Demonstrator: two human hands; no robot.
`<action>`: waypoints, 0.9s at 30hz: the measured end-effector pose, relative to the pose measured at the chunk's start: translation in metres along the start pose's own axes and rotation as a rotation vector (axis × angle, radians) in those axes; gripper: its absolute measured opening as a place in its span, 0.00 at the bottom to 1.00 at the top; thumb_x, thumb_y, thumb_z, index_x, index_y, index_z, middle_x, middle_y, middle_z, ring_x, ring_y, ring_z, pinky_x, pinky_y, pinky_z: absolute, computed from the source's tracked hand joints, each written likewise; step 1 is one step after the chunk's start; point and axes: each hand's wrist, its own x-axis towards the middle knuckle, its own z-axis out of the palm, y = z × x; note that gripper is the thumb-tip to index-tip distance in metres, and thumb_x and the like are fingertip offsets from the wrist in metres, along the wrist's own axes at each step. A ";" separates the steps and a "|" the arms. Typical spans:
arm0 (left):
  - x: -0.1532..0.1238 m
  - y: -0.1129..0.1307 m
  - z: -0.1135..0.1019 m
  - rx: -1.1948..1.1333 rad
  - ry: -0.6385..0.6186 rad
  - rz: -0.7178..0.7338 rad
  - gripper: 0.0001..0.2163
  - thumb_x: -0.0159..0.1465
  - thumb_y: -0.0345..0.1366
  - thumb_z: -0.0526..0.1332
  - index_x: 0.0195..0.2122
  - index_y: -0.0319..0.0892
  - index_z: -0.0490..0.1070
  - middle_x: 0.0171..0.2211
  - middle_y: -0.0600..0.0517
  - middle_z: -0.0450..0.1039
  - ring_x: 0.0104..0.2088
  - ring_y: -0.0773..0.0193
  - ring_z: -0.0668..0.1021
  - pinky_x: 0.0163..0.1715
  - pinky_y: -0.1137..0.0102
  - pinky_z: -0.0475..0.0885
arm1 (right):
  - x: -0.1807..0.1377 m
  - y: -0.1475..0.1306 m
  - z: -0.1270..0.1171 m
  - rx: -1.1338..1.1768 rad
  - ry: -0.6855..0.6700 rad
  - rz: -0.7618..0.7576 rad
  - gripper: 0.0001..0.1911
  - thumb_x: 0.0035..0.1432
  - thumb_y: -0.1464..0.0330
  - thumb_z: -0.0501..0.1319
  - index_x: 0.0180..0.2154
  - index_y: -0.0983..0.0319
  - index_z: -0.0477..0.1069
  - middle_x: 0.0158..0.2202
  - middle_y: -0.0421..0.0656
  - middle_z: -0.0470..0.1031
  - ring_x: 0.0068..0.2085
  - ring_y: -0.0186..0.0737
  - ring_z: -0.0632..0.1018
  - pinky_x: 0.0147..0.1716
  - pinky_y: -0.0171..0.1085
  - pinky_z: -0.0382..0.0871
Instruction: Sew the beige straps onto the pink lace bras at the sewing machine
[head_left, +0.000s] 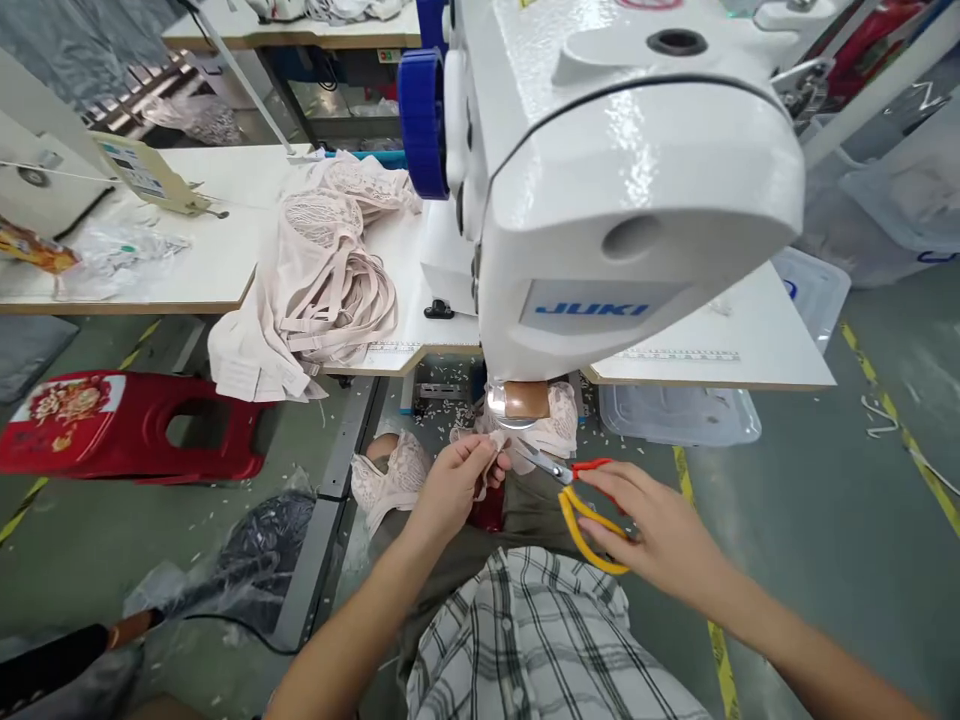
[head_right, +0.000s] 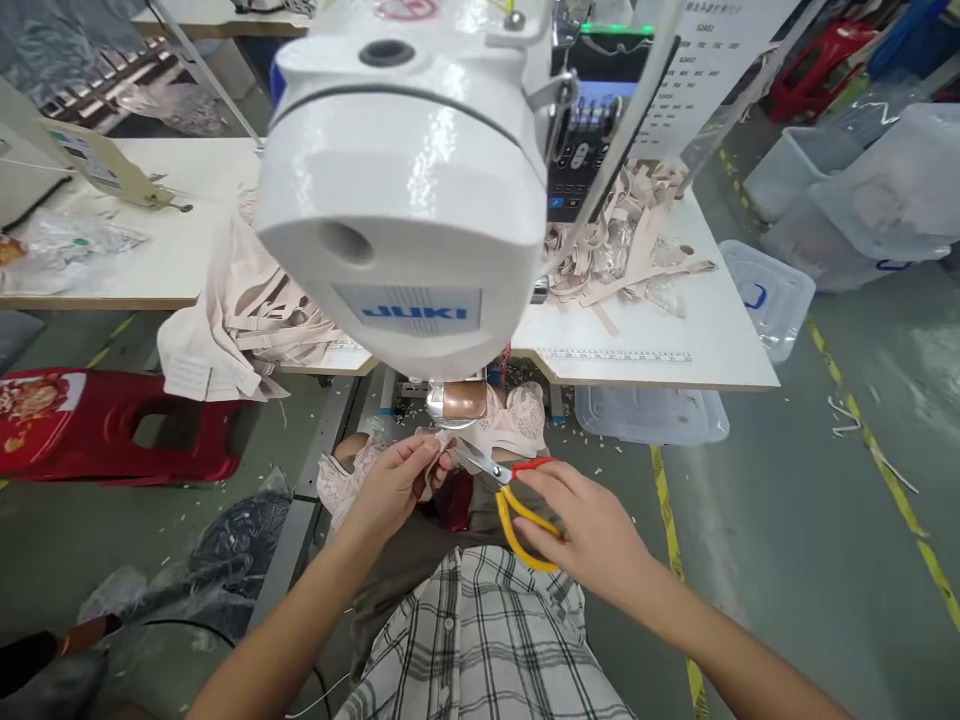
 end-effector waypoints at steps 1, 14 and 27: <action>0.000 -0.001 0.001 0.020 -0.003 0.004 0.22 0.47 0.55 0.72 0.25 0.39 0.72 0.24 0.53 0.72 0.23 0.72 0.69 0.23 0.75 0.64 | 0.004 -0.002 0.002 -0.017 0.009 -0.019 0.15 0.64 0.64 0.57 0.51 0.59 0.69 0.46 0.50 0.77 0.40 0.45 0.81 0.36 0.42 0.80; -0.003 -0.007 -0.014 0.126 -0.056 0.028 0.13 0.55 0.44 0.63 0.21 0.40 0.69 0.19 0.55 0.62 0.19 0.73 0.58 0.19 0.73 0.51 | 0.006 0.006 0.003 0.140 -0.043 0.068 0.15 0.62 0.67 0.58 0.51 0.56 0.72 0.37 0.44 0.78 0.26 0.37 0.76 0.25 0.36 0.74; -0.001 -0.015 -0.017 0.182 0.020 0.117 0.22 0.53 0.56 0.68 0.24 0.41 0.69 0.20 0.56 0.66 0.21 0.72 0.63 0.21 0.74 0.56 | 0.023 -0.013 0.020 0.285 -0.099 0.088 0.22 0.51 0.67 0.63 0.50 0.58 0.69 0.43 0.48 0.76 0.34 0.42 0.78 0.31 0.40 0.76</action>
